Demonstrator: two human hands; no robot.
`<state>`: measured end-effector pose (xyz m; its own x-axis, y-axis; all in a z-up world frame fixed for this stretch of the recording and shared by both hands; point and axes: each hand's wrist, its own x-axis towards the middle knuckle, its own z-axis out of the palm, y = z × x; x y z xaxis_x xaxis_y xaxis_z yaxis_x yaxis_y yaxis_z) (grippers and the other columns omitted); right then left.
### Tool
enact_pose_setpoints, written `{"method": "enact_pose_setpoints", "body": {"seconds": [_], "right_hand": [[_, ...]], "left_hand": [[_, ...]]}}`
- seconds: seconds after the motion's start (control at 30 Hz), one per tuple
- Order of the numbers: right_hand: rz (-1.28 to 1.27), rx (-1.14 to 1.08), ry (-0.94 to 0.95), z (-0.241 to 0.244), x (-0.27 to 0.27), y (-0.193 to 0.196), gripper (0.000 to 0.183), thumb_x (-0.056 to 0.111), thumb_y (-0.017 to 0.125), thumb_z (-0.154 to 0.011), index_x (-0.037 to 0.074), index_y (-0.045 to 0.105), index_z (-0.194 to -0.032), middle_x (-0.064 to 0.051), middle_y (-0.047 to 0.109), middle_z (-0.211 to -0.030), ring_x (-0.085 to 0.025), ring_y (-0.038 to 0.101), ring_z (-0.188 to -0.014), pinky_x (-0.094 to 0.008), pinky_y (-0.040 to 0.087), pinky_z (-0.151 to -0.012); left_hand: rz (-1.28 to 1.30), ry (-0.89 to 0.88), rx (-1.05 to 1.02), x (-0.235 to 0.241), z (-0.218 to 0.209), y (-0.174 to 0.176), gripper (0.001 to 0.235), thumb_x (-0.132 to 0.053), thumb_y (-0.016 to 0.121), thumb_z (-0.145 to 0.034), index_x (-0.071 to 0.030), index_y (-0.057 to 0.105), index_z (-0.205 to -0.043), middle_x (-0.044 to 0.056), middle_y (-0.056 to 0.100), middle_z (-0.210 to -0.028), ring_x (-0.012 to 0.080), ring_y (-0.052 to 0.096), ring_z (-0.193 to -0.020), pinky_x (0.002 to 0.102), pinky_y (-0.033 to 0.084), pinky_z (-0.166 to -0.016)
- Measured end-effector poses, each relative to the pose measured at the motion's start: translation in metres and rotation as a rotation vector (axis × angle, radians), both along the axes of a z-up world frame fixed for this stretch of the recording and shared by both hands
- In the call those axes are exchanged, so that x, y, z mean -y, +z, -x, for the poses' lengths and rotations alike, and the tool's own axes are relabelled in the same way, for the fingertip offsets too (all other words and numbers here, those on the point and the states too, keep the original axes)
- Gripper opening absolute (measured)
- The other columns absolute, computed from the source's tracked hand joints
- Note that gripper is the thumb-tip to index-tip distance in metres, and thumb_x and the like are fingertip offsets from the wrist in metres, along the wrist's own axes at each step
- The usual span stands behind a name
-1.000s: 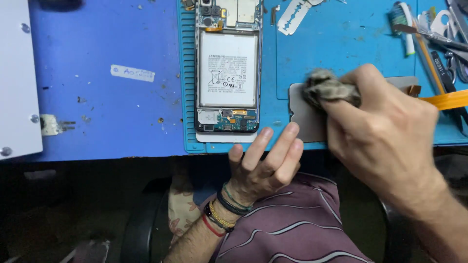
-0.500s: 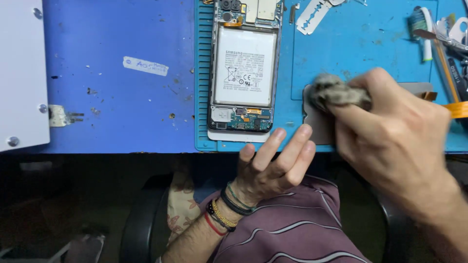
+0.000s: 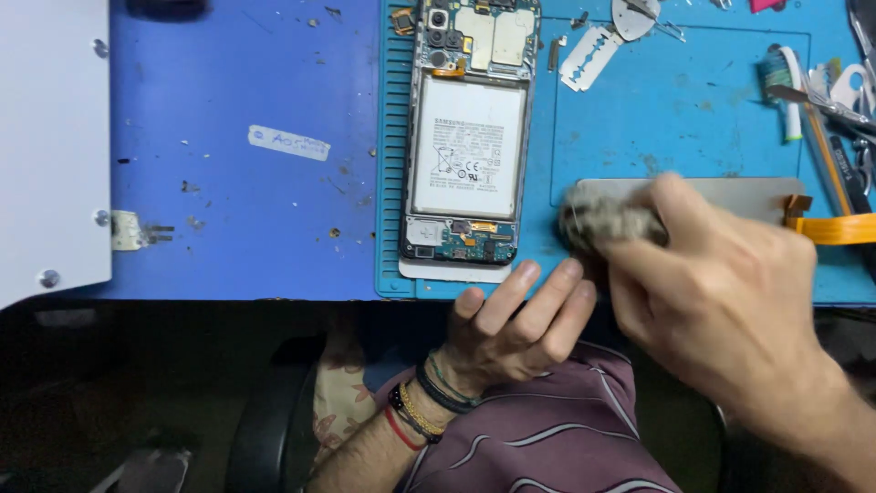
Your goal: Cleaning and preparing a smartphone screen component for remanufacturing using a cloth and cleaning solution.
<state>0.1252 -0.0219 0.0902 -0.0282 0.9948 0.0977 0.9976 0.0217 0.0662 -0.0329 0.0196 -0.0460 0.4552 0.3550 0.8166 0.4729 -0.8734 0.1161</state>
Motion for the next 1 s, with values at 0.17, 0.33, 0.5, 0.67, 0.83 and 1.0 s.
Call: {"method": "enact_pose_setpoints", "body": {"seconds": [0.17,0.33,0.5,0.67,0.83,1.0], "right_hand": [[0.003,-0.027,-0.023,0.012,0.006,0.006,0.017,0.003,0.075,-0.085,0.009,0.076,-0.101,-0.006,0.064,-0.11,-0.02,0.051,-0.057,-0.034,0.038,-0.046],[-0.065,0.045,-0.039,0.01,-0.001,-0.002,0.02,0.007,0.078,-0.089,0.012,0.081,-0.108,-0.007,0.065,-0.109,-0.021,0.048,-0.057,-0.034,0.039,-0.05],[0.015,-0.122,-0.07,0.006,0.019,0.002,0.026,-0.002,0.076,-0.074,0.011,0.078,-0.096,-0.007,0.069,-0.111,-0.021,0.055,-0.058,-0.035,0.04,-0.047],[-0.051,-0.027,-0.06,0.0,0.003,0.001,0.017,0.004,0.078,-0.088,0.009,0.077,-0.103,-0.008,0.064,-0.109,-0.02,0.049,-0.058,-0.034,0.039,-0.048],[-0.007,-0.149,-0.051,-0.002,0.009,0.005,0.027,0.002,0.073,-0.077,0.012,0.075,-0.102,-0.004,0.065,-0.105,-0.02,0.054,-0.057,-0.035,0.04,-0.048],[-0.023,0.206,-0.234,-0.026,0.038,0.003,0.025,0.007,0.075,-0.093,0.019,0.082,-0.113,-0.001,0.065,-0.105,-0.014,0.043,-0.048,-0.03,0.034,-0.042]], "left_hand": [[0.034,-0.052,-0.04,0.0,0.005,-0.002,0.024,-0.032,0.07,-0.104,-0.027,0.061,-0.126,-0.01,0.064,-0.134,0.0136,0.049,-0.132,0.042,0.008,-0.129],[-0.003,-0.023,-0.019,0.0,-0.001,-0.003,0.026,-0.033,0.073,-0.103,-0.027,0.059,-0.125,-0.01,0.065,-0.133,0.0147,0.048,-0.132,0.045,0.006,-0.129],[0.013,-0.062,-0.041,-0.001,0.001,-0.006,0.031,-0.035,0.078,-0.102,-0.028,0.058,-0.125,-0.011,0.064,-0.131,0.0145,0.047,-0.132,0.045,0.007,-0.128],[-0.002,-0.041,-0.042,0.0,-0.005,-0.006,0.038,-0.029,0.086,-0.1,-0.028,0.056,-0.123,-0.012,0.065,-0.13,0.0147,0.048,-0.131,0.046,0.005,-0.13],[0.028,-0.031,-0.041,0.006,-0.007,-0.01,0.045,-0.028,0.091,-0.097,-0.027,0.054,-0.124,-0.012,0.065,-0.127,0.0138,0.049,-0.129,0.044,0.008,-0.129],[0.065,-0.018,-0.046,0.012,-0.011,-0.015,0.032,-0.025,0.073,-0.099,-0.027,0.052,-0.124,-0.012,0.063,-0.13,0.0147,0.044,-0.13,0.044,0.008,-0.129]]}}
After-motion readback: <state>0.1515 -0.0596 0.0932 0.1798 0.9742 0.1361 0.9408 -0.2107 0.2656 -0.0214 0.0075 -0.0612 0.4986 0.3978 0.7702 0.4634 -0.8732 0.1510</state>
